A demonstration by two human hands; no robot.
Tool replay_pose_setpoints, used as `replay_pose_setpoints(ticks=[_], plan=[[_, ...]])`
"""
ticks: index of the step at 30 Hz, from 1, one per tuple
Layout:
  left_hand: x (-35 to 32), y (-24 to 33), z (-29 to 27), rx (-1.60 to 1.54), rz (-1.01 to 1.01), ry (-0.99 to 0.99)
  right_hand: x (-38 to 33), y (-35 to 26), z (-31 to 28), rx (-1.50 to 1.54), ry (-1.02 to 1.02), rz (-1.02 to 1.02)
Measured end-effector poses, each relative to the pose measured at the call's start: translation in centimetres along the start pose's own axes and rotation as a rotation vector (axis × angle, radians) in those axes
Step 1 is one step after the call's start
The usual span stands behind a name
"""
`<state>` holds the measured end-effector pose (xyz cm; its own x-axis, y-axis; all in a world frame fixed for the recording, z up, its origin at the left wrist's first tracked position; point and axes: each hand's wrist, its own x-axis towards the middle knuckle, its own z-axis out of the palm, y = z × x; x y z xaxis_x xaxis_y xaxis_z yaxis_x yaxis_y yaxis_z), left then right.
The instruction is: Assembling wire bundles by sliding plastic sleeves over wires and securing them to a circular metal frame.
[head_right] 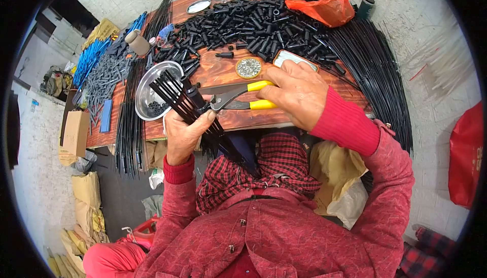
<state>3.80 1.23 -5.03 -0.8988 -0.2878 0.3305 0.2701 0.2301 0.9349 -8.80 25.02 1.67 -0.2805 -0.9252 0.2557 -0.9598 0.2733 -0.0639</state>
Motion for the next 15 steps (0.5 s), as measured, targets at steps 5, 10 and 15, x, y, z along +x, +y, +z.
replay_pose_setpoints(ticks=[5, 10, 15], plan=[[0.1, -0.1, 0.0, -0.003, -0.008, -0.004, -0.1, 0.5, -0.1, -0.039, 0.005, -0.083], [0.1, 0.0, -0.1, -0.014, -0.031, -0.028, 0.3, 1.2, -0.9, 0.034, -0.041, -0.133], [-0.7, 1.8, -1.0, -0.093, -0.091, -0.165, 0.6, 0.7, -1.1, 1.063, -0.741, 0.512]])
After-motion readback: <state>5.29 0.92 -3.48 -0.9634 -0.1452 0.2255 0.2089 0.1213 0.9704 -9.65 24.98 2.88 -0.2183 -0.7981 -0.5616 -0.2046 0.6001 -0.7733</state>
